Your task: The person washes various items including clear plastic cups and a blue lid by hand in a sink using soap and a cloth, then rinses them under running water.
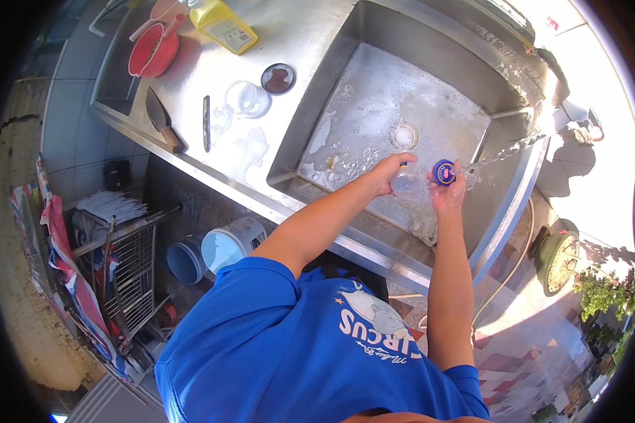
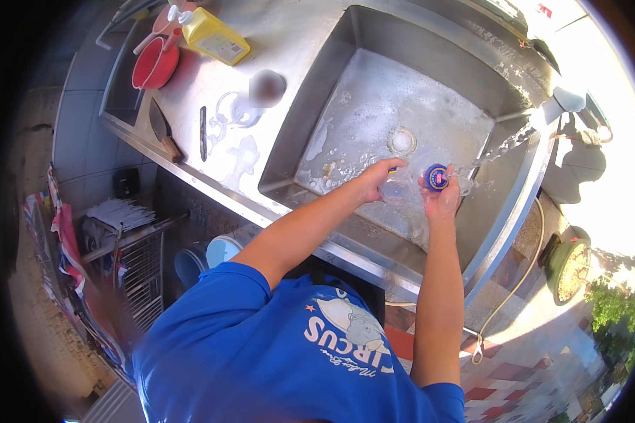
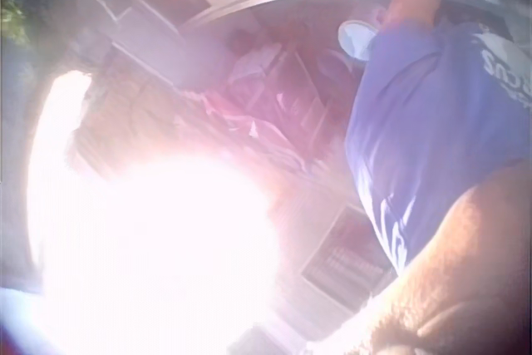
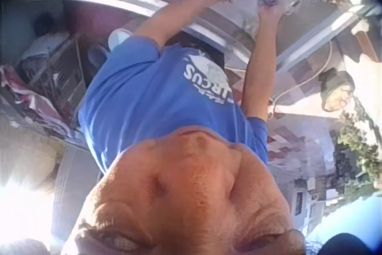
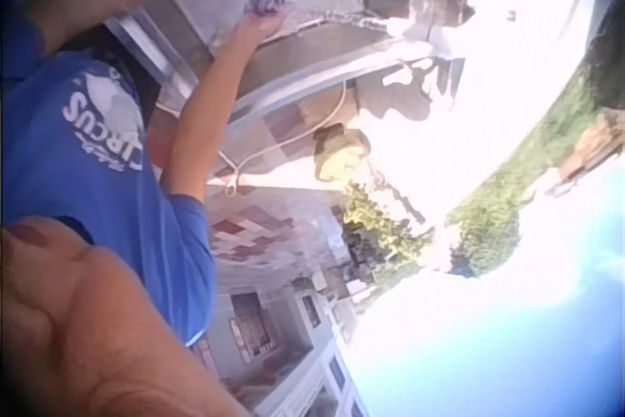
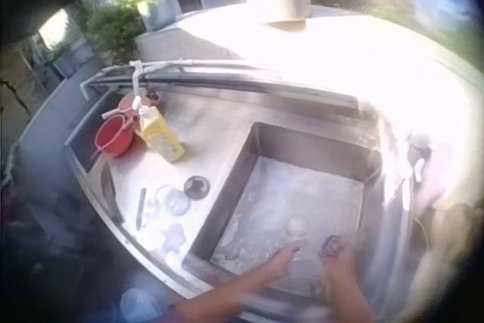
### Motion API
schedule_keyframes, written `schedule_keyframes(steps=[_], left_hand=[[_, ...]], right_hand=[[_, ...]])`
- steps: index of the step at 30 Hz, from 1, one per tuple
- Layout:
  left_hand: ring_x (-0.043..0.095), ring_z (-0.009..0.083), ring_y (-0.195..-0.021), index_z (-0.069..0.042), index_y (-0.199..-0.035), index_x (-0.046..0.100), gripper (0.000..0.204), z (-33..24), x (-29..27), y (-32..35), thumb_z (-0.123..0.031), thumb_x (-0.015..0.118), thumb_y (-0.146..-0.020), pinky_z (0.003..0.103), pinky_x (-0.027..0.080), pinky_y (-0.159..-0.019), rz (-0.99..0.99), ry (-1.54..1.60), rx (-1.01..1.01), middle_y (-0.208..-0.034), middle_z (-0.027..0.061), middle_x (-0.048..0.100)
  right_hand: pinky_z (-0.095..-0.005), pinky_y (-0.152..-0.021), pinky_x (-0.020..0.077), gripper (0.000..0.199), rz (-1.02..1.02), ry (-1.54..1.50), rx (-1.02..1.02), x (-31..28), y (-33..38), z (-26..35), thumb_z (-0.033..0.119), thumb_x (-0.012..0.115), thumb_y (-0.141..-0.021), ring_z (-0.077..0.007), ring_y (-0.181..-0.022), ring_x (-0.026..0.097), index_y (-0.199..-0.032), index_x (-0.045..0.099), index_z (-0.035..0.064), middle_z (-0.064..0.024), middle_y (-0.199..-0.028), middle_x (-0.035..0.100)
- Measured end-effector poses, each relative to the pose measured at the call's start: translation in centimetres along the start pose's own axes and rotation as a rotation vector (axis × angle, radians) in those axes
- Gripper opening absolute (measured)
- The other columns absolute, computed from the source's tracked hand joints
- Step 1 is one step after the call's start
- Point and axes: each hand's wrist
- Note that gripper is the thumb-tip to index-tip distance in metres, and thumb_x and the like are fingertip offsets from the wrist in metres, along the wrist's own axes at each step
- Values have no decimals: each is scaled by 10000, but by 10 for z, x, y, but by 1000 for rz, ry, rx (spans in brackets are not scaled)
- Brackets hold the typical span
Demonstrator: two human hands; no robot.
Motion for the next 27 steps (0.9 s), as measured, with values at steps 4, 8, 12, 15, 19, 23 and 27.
schedule_keyframes(steps=[4,8,12,15,19,23,27], left_hand=[[707,296,-945,-43,-1163,615,404,21,27,-3,-370,637,-926,476,579,-853,142,258,-192,-1076,142,705],[702,275,-963,-21,-1168,604,420,41,22,-23,-351,672,-917,447,583,-851,196,174,-72,-1121,151,692],[669,251,-1085,38,-1312,522,754,37,34,-8,-314,873,-746,385,562,-897,-23,-445,383,-1193,191,663],[665,282,-1094,70,-1333,500,859,35,43,-6,-289,917,-674,375,541,-935,-114,-870,526,-1202,205,661],[621,349,-1155,51,-1325,484,854,36,60,-1,-203,921,-636,413,488,-1020,-152,-1116,781,-1226,226,627],[611,324,-1180,24,-1335,444,851,41,60,-6,-220,921,-673,387,482,-1024,-84,-1098,979,-1250,223,608],[602,301,-1169,-5,-1323,423,834,45,69,-17,-177,919,-675,386,480,-1015,-109,-1045,970,-1223,191,603]], right_hand=[[-302,-434,434,368,39,27,43,-30,25,6,434,541,-1008,-253,-564,616,-998,604,71,-143,-784,665],[-296,-459,467,369,72,-23,95,-41,62,14,404,522,-1023,-245,-592,637,-1033,618,48,-157,-808,677],[-329,-609,538,332,66,87,-60,-56,74,14,291,566,-1002,-265,-729,679,-1144,628,-3,-173,-924,696],[-364,-733,566,332,83,138,-159,-93,85,7,203,588,-976,-261,-863,684,-1205,623,-35,-170,-1018,689],[-374,-831,569,335,96,250,-222,-111,108,-1,86,633,-913,-240,-967,663,-1216,630,-57,-152,-1094,667],[-341,-861,553,405,14,513,-392,-109,122,-10,24,723,-819,-198,-969,662,-1206,622,-43,-126,-1086,683],[-316,-860,550,472,-49,775,-545,-129,121,-18,59,798,-747,-177,-945,682,-1182,633,-18,-115,-1054,712]])
Point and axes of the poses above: each hand's wrist, its own y-axis away from the middle knuckle, its own x-axis out of the palm, z = x × y
